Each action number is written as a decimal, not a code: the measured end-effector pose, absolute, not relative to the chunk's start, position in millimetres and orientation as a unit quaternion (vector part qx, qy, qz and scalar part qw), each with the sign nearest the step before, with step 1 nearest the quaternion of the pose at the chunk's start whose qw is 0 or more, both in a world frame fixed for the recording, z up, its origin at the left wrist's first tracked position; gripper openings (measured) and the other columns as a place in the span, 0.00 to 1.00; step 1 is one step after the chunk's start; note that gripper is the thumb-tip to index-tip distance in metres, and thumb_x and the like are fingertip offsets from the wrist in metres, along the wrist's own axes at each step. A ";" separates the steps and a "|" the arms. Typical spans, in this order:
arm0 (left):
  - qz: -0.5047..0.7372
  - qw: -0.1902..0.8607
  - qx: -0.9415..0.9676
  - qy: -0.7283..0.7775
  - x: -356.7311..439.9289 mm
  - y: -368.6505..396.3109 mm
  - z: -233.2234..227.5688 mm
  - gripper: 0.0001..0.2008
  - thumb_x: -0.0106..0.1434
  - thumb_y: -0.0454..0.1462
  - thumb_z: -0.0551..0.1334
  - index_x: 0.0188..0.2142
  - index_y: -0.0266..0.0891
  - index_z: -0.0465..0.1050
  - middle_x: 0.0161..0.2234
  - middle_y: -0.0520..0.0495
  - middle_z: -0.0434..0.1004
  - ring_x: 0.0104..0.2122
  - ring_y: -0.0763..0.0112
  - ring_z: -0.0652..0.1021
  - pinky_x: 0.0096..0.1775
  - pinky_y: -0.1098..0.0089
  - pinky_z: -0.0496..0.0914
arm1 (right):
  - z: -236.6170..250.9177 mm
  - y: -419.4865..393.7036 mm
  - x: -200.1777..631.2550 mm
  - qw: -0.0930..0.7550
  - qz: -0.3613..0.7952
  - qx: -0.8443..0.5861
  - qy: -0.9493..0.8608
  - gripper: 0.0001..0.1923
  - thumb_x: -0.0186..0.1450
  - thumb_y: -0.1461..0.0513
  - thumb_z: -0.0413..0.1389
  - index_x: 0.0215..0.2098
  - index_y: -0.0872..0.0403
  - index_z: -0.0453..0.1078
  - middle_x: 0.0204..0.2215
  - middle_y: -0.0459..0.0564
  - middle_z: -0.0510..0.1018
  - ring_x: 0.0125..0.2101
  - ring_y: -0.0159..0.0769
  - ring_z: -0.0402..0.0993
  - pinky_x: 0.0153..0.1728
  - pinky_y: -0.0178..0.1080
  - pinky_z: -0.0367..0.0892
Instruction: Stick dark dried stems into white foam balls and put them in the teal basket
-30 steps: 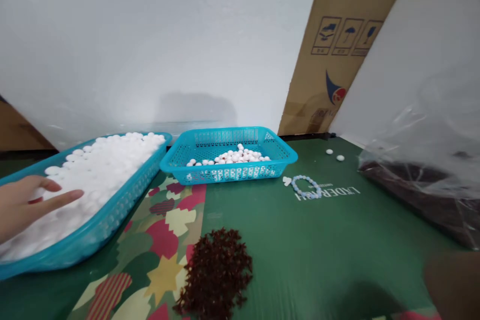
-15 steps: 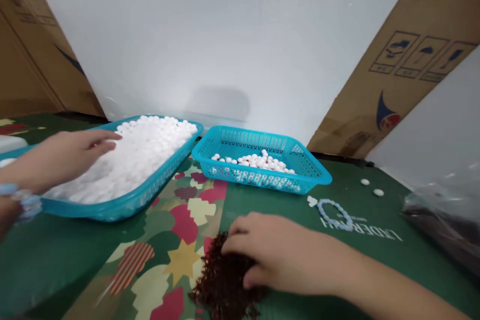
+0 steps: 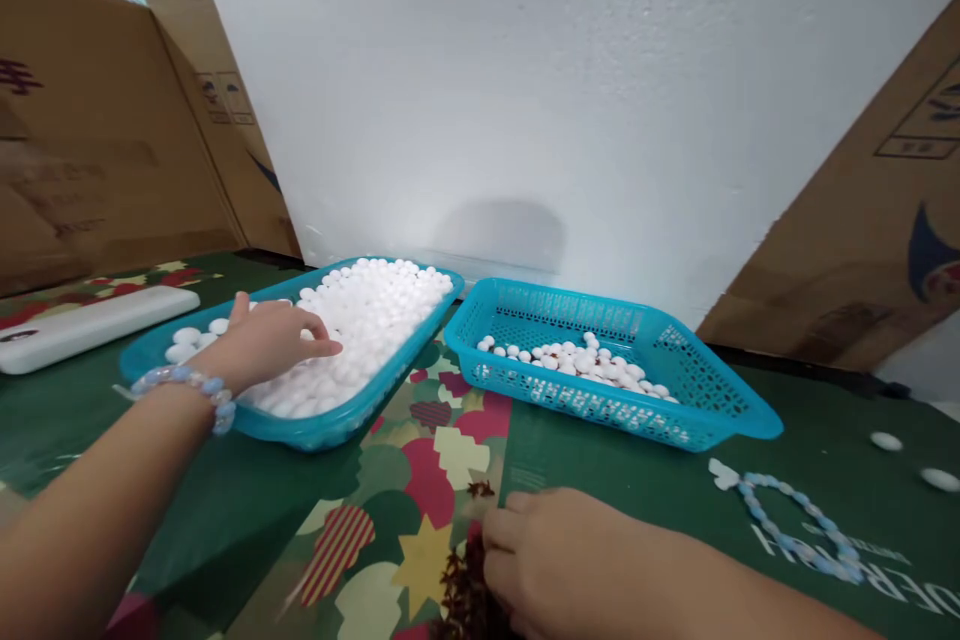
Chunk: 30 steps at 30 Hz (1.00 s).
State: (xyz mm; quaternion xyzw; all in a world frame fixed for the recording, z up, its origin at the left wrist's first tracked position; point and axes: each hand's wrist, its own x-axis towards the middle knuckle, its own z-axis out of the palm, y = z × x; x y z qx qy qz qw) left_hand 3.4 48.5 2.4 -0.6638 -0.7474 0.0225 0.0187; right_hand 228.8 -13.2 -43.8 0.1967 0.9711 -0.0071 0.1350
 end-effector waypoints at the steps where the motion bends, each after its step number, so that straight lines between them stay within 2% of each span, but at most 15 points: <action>1: 0.017 0.020 -0.668 -0.744 2.6 48.0 1.9 0.16 0.51 0.45 0.50 0.29 0.34 0.66 0.36 0.45 0.65 0.46 0.58 0.56 0.44 0.50 0.40 | -46.0 -13.0 228.6 0.130 0.000 0.192 0.973 0.09 0.52 0.65 0.52 0.32 0.60 0.65 0.33 0.51 0.69 0.28 0.37 0.66 0.19 0.33 0.62; 3: 0.004 0.016 -0.677 -0.736 1.2 47.1 1.6 0.15 0.50 0.45 0.51 0.29 0.34 0.66 0.43 0.45 0.60 0.49 0.57 0.48 0.45 0.49 0.37 | -47.4 -12.9 229.3 0.117 0.016 0.185 0.976 0.09 0.51 0.65 0.53 0.31 0.60 0.66 0.32 0.51 0.69 0.28 0.38 0.66 0.21 0.34 0.63; 5: -0.006 0.010 -0.688 -0.725 0.4 46.6 2.2 0.14 0.50 0.43 0.52 0.29 0.35 0.67 0.46 0.46 0.56 0.49 0.56 0.45 0.46 0.50 0.36 | -44.6 -13.4 231.8 0.082 0.028 0.178 0.980 0.09 0.50 0.64 0.53 0.30 0.60 0.65 0.30 0.51 0.70 0.27 0.37 0.66 0.21 0.34 0.62; 8: -0.012 -0.018 -0.718 -0.695 -0.1 45.8 3.4 0.11 0.49 0.40 0.55 0.28 0.35 0.67 0.42 0.47 0.61 0.46 0.61 0.56 0.46 0.56 0.46 | -34.8 -14.9 237.7 0.039 0.025 0.173 0.984 0.09 0.52 0.62 0.52 0.29 0.59 0.65 0.25 0.50 0.71 0.22 0.34 0.66 0.17 0.32 0.58; 10: -0.013 -0.048 -0.735 -0.677 -0.4 45.1 3.5 0.09 0.49 0.38 0.55 0.28 0.34 0.67 0.36 0.48 0.67 0.38 0.67 0.66 0.42 0.61 0.56 | -27.7 -16.0 241.2 0.040 0.016 0.176 0.983 0.08 0.52 0.62 0.52 0.29 0.59 0.65 0.22 0.49 0.71 0.20 0.32 0.66 0.14 0.31 0.54; 12: -0.030 -0.053 -0.742 -0.668 -0.5 44.4 3.1 0.08 0.50 0.38 0.55 0.28 0.34 0.66 0.32 0.48 0.68 0.34 0.69 0.68 0.38 0.63 0.60 | -22.1 -16.9 243.1 0.044 0.012 0.180 0.983 0.07 0.52 0.62 0.52 0.29 0.59 0.65 0.22 0.49 0.71 0.20 0.31 0.66 0.13 0.31 0.52; 18: -0.146 0.035 -0.724 -0.673 4.9 42.4 5.9 0.09 0.47 0.41 0.54 0.25 0.39 0.67 0.39 0.45 0.64 0.44 0.58 0.58 0.46 0.57 0.45 | -21.0 -17.6 244.7 0.075 -0.006 0.181 0.981 0.05 0.55 0.65 0.49 0.30 0.58 0.64 0.24 0.48 0.71 0.21 0.31 0.66 0.13 0.31 0.50; 20: -0.172 0.027 -0.714 -0.678 8.0 41.1 7.6 0.11 0.46 0.43 0.52 0.27 0.40 0.66 0.38 0.45 0.65 0.42 0.58 0.61 0.44 0.59 0.51 | -24.3 -16.1 246.0 0.060 -0.013 0.164 0.984 0.05 0.56 0.65 0.49 0.31 0.56 0.63 0.25 0.46 0.71 0.22 0.30 0.66 0.12 0.30 0.50; 22: -0.181 -0.008 -0.708 -0.683 9.9 40.0 8.0 0.12 0.47 0.42 0.50 0.29 0.40 0.65 0.35 0.46 0.67 0.36 0.61 0.66 0.38 0.64 0.59 | -27.7 -14.0 247.4 0.024 -0.037 0.142 0.989 0.06 0.56 0.65 0.49 0.33 0.54 0.63 0.26 0.44 0.71 0.23 0.29 0.66 0.13 0.29 0.51; 24: -0.178 -0.047 -0.701 -0.689 9.5 39.2 6.7 0.11 0.47 0.40 0.51 0.29 0.37 0.65 0.33 0.46 0.68 0.31 0.66 0.69 0.33 0.67 0.63 | -30.3 -12.2 248.0 0.002 -0.077 0.131 0.988 0.08 0.56 0.66 0.49 0.35 0.51 0.64 0.28 0.43 0.71 0.25 0.27 0.66 0.15 0.28 0.53; 27: -0.176 -0.086 -0.693 -0.694 6.1 38.6 3.7 0.08 0.46 0.36 0.53 0.27 0.34 0.65 0.30 0.45 0.69 0.29 0.68 0.69 0.34 0.65 0.62 | -30.4 -11.6 246.8 0.035 -0.102 0.138 0.985 0.09 0.55 0.65 0.50 0.34 0.49 0.66 0.29 0.43 0.71 0.26 0.28 0.66 0.17 0.28 0.55; 30: -0.212 -0.094 -0.684 -0.692 4.6 38.2 4.2 0.07 0.44 0.38 0.54 0.24 0.37 0.65 0.30 0.45 0.68 0.33 0.62 0.67 0.37 0.61 0.59 | -23.4 -13.2 246.2 0.056 -0.102 0.148 0.982 0.08 0.54 0.67 0.51 0.31 0.52 0.68 0.28 0.45 0.72 0.27 0.31 0.67 0.21 0.30 0.57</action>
